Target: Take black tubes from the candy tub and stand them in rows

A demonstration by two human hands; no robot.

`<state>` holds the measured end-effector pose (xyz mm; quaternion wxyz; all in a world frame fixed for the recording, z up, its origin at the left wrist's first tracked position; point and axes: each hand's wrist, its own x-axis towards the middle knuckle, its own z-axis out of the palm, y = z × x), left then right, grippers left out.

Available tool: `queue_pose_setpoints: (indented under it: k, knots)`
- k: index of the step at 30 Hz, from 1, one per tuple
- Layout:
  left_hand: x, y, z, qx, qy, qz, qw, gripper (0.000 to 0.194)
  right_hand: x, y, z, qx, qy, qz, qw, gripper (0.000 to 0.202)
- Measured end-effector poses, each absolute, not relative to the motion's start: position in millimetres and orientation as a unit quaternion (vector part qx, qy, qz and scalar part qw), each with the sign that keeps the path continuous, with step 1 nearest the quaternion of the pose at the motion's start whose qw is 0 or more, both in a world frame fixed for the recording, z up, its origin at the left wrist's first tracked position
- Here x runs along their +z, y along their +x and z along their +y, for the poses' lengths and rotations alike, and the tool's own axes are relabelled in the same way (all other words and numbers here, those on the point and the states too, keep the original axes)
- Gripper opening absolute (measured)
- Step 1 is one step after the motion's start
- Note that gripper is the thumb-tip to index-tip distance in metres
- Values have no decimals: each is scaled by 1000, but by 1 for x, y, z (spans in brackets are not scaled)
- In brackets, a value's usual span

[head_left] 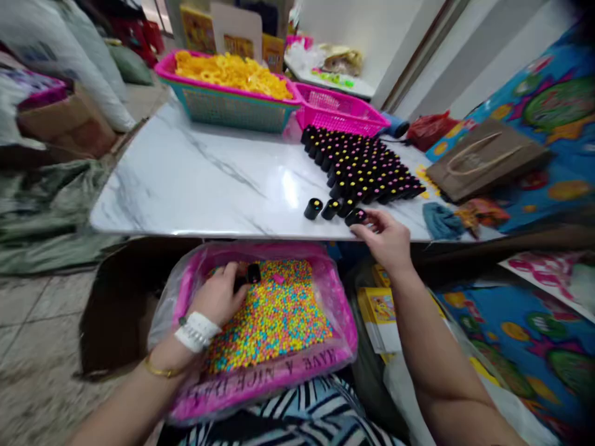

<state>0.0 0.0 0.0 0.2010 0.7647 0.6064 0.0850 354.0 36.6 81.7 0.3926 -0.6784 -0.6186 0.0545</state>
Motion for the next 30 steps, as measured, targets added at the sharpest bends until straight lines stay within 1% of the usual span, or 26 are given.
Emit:
queue_pose_setpoints:
  k: [2, 4, 6, 7, 9, 11, 14, 16, 18, 20, 26, 28, 30]
  knots:
    - [4, -2, -2, 115, 756, 616, 190, 23, 79, 351, 28, -8, -690, -582, 430, 55]
    - [5, -4, -3, 130, 748, 624, 186, 19, 73, 341, 15, -56, -679, -579, 448, 54]
    - [5, -6, -3, 129, 745, 625, 193, 19, 66, 323, -2, -108, -650, -601, 452, 39]
    - [5, -6, -3, 125, 744, 626, 197, 23, 61, 311, -11, -106, -622, -638, 442, 31]
    - [4, -5, -1, 121, 745, 625, 197, 34, 50, 284, -24, -44, -553, -732, 396, 19]
    - [3, -3, 2, 121, 753, 619, 189, 42, 37, 256, -25, 22, -490, -811, 319, 21]
    - [2, 3, 6, 85, 775, 599, 180, 43, 18, 221, -4, 36, -393, -905, 159, 35]
    - [1, 5, 7, 46, 779, 601, 171, 40, 7, 205, 14, 39, -324, -943, 62, 36]
    - [2, 4, 6, 18, 776, 611, 156, 37, 2, 196, 27, 47, -283, -958, -2, 35]
    - [4, 1, 3, 0, 771, 621, 143, 37, 2, 194, 31, 50, -282, -957, -44, 33]
    - [8, -6, -3, -27, 754, 643, 133, 38, 14, 207, 15, 20, -355, -920, -166, 31]
    - [7, -5, -2, -38, 757, 637, 139, 36, 14, 207, 7, 21, -351, -918, -184, 29]
    - [6, -2, -1, -43, 766, 625, 144, 33, 13, 204, 0, 37, -338, -923, -182, 28]
